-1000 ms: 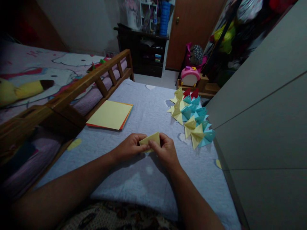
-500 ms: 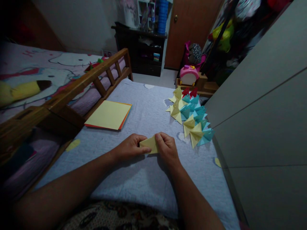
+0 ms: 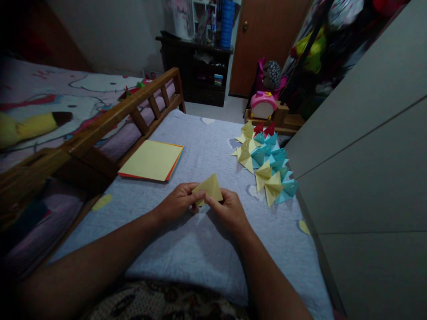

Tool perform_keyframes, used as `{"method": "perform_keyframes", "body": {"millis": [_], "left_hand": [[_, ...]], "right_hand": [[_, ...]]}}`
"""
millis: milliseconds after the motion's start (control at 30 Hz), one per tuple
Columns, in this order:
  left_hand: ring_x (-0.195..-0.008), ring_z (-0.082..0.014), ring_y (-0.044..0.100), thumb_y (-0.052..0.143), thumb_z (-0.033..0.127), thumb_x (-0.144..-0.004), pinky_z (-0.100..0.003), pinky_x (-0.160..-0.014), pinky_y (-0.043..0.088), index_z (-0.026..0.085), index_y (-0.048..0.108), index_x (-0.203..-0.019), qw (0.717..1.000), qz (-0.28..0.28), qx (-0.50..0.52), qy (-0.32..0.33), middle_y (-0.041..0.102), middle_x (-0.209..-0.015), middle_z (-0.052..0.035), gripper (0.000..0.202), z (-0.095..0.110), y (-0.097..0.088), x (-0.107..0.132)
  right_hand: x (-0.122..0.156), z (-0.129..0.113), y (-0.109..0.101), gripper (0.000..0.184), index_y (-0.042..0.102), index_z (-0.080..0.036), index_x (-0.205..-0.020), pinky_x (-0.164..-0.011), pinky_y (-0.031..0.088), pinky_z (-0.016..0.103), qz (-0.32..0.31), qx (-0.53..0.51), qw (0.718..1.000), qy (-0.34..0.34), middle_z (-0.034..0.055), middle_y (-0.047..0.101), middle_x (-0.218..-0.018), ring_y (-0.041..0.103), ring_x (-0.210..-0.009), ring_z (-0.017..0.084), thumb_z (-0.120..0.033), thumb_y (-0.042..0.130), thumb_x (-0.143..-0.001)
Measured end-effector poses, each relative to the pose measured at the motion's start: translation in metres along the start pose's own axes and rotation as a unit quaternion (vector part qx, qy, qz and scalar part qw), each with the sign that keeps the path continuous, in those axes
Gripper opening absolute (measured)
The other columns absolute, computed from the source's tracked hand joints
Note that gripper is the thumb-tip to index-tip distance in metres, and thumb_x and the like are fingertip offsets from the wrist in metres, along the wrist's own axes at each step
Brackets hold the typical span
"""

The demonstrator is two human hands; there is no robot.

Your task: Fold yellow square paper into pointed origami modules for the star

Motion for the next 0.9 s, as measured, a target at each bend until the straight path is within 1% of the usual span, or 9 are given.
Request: {"method": "perform_keyframes", "body": {"millis": [167, 333, 400, 500, 600, 667, 733, 833, 900], "left_hand": [[-0.058, -0.0104, 0.046, 0.067, 0.048, -0.082, -0.022, -0.054, 0.034, 0.012, 0.067, -0.079, 0.999, 0.026, -0.023, 0.033, 0.054, -0.065, 0.0012, 0.036, 0.002, -0.004, 0.000], [-0.070, -0.0157, 0.056, 0.071, 0.044, -0.080, -0.027, -0.063, 0.043, 0.012, 0.072, -0.091, 0.999, 0.019, -0.034, 0.019, 0.067, -0.080, -0.0047, 0.034, 0.001, -0.007, -0.001], [-0.077, -0.0182, 0.059, 0.073, 0.043, -0.079, -0.029, -0.068, 0.046, 0.012, 0.073, -0.098, 0.999, 0.023, -0.036, 0.027, 0.070, -0.087, -0.0065, 0.036, 0.001, -0.008, -0.002], [-0.075, -0.0171, 0.059, 0.072, 0.040, -0.080, -0.028, -0.067, 0.046, 0.013, 0.072, -0.102, 0.997, 0.038, -0.048, 0.045, 0.070, -0.090, -0.0064, 0.035, 0.000, -0.008, -0.002], [-0.075, -0.0153, 0.059, 0.068, 0.033, -0.083, -0.026, -0.067, 0.047, 0.014, 0.069, -0.099, 0.992, 0.051, -0.087, 0.074, 0.068, -0.088, -0.0039, 0.024, 0.000, -0.007, -0.002], [-0.078, -0.0154, 0.060, 0.067, 0.029, -0.085, -0.026, -0.071, 0.048, 0.017, 0.065, -0.102, 0.985, 0.069, -0.121, 0.099, 0.067, -0.090, -0.0024, 0.021, 0.002, -0.006, 0.000], [-0.081, -0.0155, 0.063, 0.067, 0.025, -0.086, -0.026, -0.074, 0.049, 0.020, 0.057, -0.116, 0.979, 0.084, -0.142, 0.122, 0.068, -0.095, -0.0018, 0.033, 0.004, -0.005, 0.002], [-0.088, -0.0165, 0.066, 0.067, 0.021, -0.086, -0.026, -0.074, 0.051, 0.026, 0.036, -0.133, 0.974, 0.098, -0.136, 0.151, 0.067, -0.110, -0.0043, 0.057, 0.005, -0.003, 0.005], [-0.089, -0.0172, 0.067, 0.066, 0.020, -0.086, -0.026, -0.072, 0.052, 0.027, 0.031, -0.134, 0.973, 0.098, -0.137, 0.157, 0.066, -0.115, -0.0058, 0.060, 0.005, -0.002, 0.006]], "right_hand": [[0.003, -0.003, -0.001, 0.032, 0.073, -0.015, -0.087, -0.059, 0.041, 0.026, -0.016, -0.029, 0.999, -0.017, 0.0029, 0.066, -0.074, 0.054, -0.064, 0.014, -0.047, 0.072, -0.080], [0.004, -0.004, -0.004, 0.025, 0.068, -0.018, -0.085, -0.058, 0.040, 0.025, 0.000, -0.029, 0.999, -0.024, 0.0002, 0.062, -0.071, 0.051, -0.063, 0.013, -0.043, 0.068, -0.084], [0.004, -0.003, -0.004, 0.021, 0.066, -0.019, -0.089, -0.060, 0.043, 0.025, 0.030, -0.013, 0.999, -0.044, -0.0003, 0.060, -0.072, 0.053, -0.065, 0.014, -0.039, 0.066, -0.085], [0.005, -0.003, -0.004, 0.028, 0.061, -0.024, -0.113, -0.067, 0.048, 0.027, 0.119, 0.056, 0.984, -0.124, 0.0011, 0.060, -0.089, 0.056, -0.075, 0.015, -0.030, 0.064, -0.086], [0.008, -0.007, -0.002, 0.043, 0.055, -0.029, -0.129, -0.070, 0.050, 0.028, 0.170, 0.157, 0.944, -0.233, 0.0033, 0.054, -0.106, 0.055, -0.084, 0.015, -0.020, 0.061, -0.087], [0.010, -0.011, 0.000, 0.043, 0.056, -0.031, -0.129, -0.069, 0.050, 0.029, 0.169, 0.200, 0.922, -0.286, 0.0040, 0.051, -0.109, 0.053, -0.085, 0.015, -0.016, 0.059, -0.089], [0.012, -0.012, 0.001, 0.041, 0.058, -0.031, -0.127, -0.068, 0.050, 0.029, 0.161, 0.218, 0.910, -0.313, 0.0037, 0.050, -0.109, 0.053, -0.083, 0.015, -0.013, 0.057, -0.090], [0.012, -0.012, 0.002, 0.039, 0.059, -0.031, -0.124, -0.067, 0.051, 0.029, 0.148, 0.224, 0.909, -0.319, 0.0037, 0.050, -0.109, 0.053, -0.082, 0.014, -0.012, 0.057, -0.090], [0.011, -0.011, 0.002, 0.044, 0.056, -0.031, -0.129, -0.067, 0.052, 0.029, 0.151, 0.223, 0.913, -0.306, 0.0048, 0.050, -0.112, 0.054, -0.085, 0.015, -0.012, 0.057, -0.089]]}}
Point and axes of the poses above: each hand's wrist, its own x-axis away from the middle knuckle, its own y-axis out of the palm, z = x × y, the point moved 2 cm from there along -x, towards the middle knuckle
